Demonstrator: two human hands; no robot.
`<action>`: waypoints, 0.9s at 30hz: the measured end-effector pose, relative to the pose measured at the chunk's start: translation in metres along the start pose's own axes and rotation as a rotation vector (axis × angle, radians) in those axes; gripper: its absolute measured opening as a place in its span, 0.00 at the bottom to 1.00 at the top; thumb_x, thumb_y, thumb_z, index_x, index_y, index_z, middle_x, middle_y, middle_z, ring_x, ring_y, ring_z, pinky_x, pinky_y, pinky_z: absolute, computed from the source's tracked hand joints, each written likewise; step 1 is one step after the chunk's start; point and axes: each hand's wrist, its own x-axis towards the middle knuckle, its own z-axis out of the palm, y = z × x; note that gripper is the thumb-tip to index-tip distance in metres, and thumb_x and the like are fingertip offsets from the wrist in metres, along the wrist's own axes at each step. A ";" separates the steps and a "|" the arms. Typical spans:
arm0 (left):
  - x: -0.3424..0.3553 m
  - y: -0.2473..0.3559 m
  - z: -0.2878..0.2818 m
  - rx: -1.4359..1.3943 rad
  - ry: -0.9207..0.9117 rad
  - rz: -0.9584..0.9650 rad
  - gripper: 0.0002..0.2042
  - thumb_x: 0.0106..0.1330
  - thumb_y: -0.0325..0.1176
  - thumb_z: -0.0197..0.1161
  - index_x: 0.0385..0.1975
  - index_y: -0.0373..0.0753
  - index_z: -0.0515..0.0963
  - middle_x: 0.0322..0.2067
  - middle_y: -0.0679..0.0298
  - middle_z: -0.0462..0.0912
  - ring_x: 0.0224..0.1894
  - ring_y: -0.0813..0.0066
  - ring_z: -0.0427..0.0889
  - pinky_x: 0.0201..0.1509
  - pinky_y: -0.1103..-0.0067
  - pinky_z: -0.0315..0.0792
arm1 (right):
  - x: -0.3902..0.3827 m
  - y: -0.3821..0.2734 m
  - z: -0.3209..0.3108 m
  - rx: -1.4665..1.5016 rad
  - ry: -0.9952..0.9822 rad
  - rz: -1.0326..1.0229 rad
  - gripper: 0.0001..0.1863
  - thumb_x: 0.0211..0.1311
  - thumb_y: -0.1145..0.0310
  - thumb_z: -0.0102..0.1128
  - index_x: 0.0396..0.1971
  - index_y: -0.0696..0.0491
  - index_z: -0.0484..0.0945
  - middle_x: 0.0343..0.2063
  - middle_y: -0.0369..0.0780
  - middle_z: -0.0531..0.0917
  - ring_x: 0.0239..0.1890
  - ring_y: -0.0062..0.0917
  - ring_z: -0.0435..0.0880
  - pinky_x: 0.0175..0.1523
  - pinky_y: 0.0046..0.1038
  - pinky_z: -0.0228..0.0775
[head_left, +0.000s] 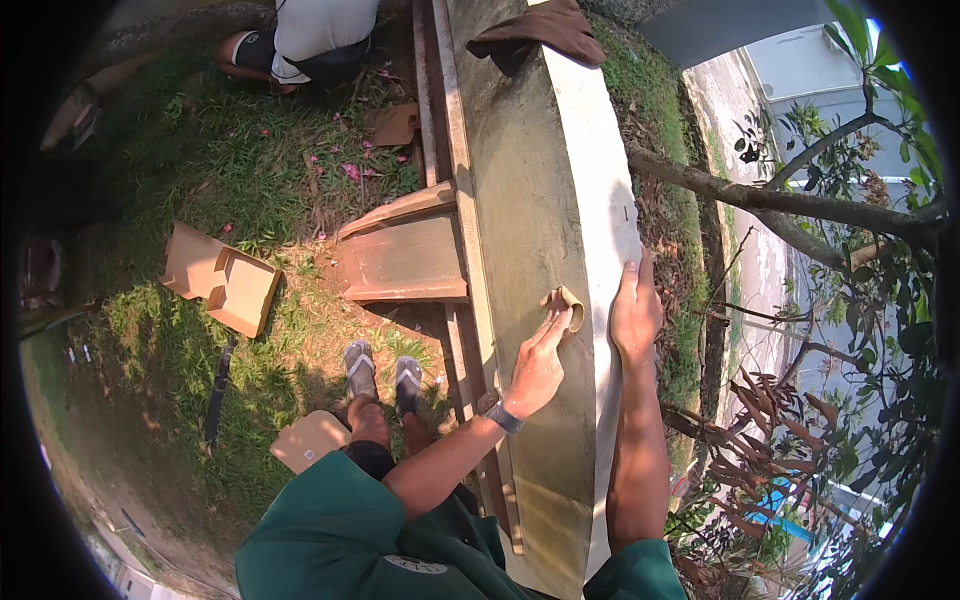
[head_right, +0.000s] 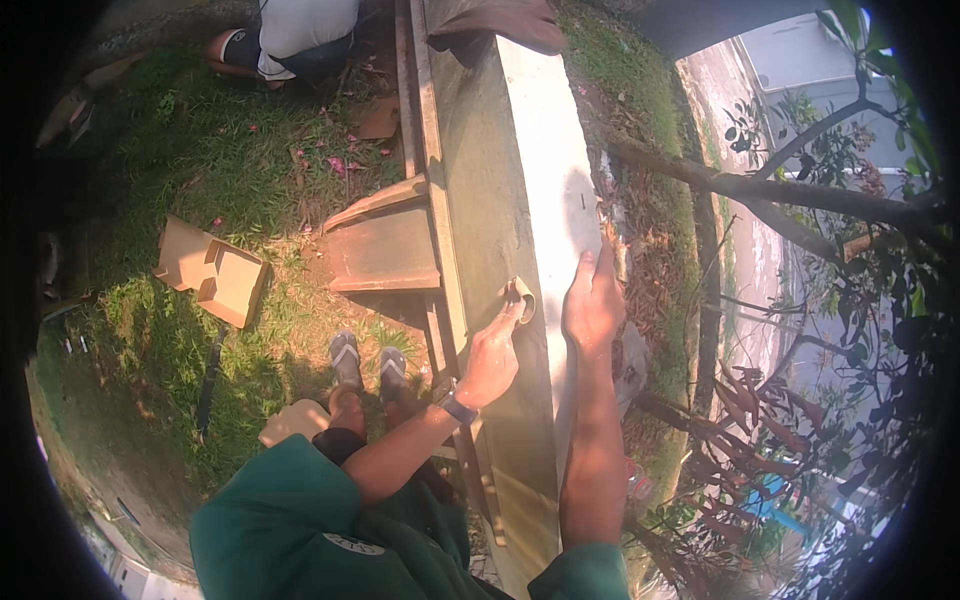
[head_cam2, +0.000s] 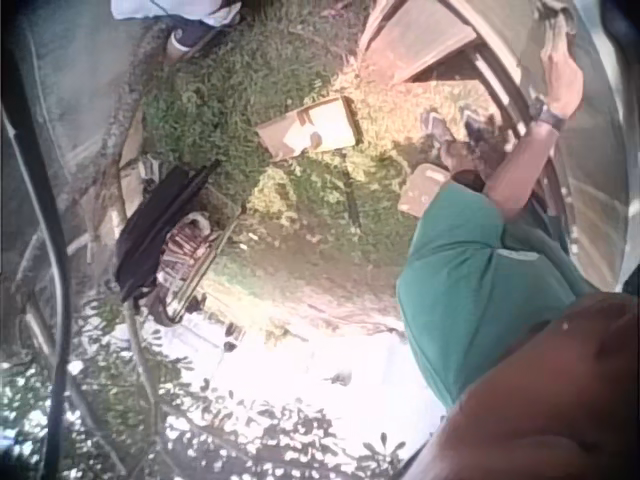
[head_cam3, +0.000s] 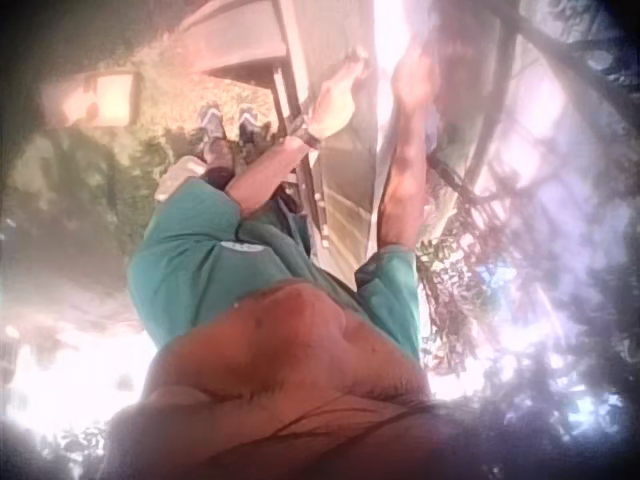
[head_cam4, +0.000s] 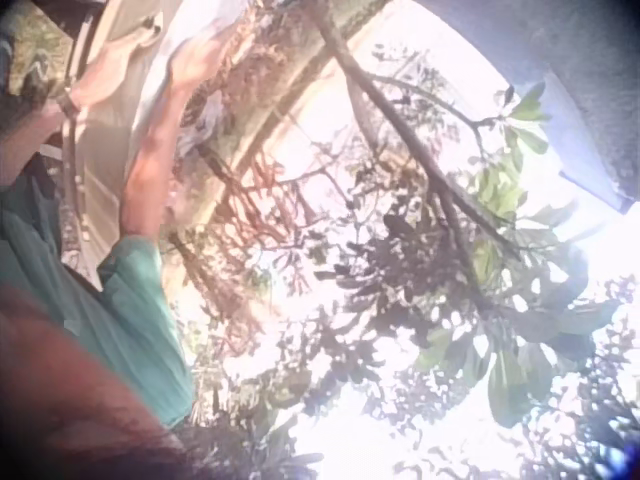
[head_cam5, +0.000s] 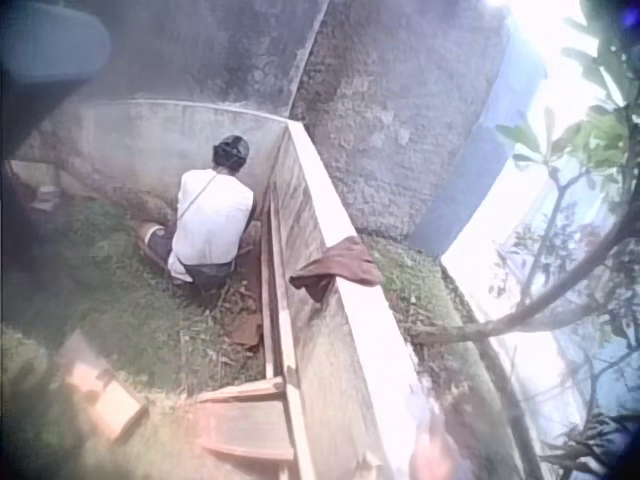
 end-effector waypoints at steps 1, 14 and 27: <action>0.004 0.008 0.002 0.018 0.012 0.023 0.38 0.56 0.04 0.47 0.73 0.29 0.67 0.77 0.43 0.58 0.81 0.51 0.54 0.84 0.63 0.54 | 0.000 -0.002 0.000 0.006 0.031 -0.011 0.28 0.81 0.53 0.41 0.74 0.46 0.68 0.58 0.53 0.84 0.63 0.54 0.81 0.67 0.48 0.70; 0.055 0.004 -0.015 0.025 0.084 0.148 0.40 0.56 0.04 0.47 0.75 0.29 0.62 0.78 0.43 0.57 0.81 0.49 0.54 0.84 0.63 0.55 | 0.005 -0.006 0.000 -0.015 -0.007 0.047 0.29 0.82 0.50 0.40 0.74 0.48 0.69 0.60 0.53 0.83 0.65 0.52 0.80 0.69 0.47 0.68; 0.040 -0.096 -0.011 0.099 -0.029 -0.017 0.43 0.54 0.03 0.44 0.76 0.31 0.62 0.77 0.42 0.61 0.80 0.51 0.57 0.83 0.65 0.56 | 0.002 -0.014 -0.001 -0.059 -0.005 0.073 0.29 0.83 0.52 0.42 0.74 0.50 0.69 0.60 0.54 0.83 0.64 0.53 0.80 0.68 0.47 0.68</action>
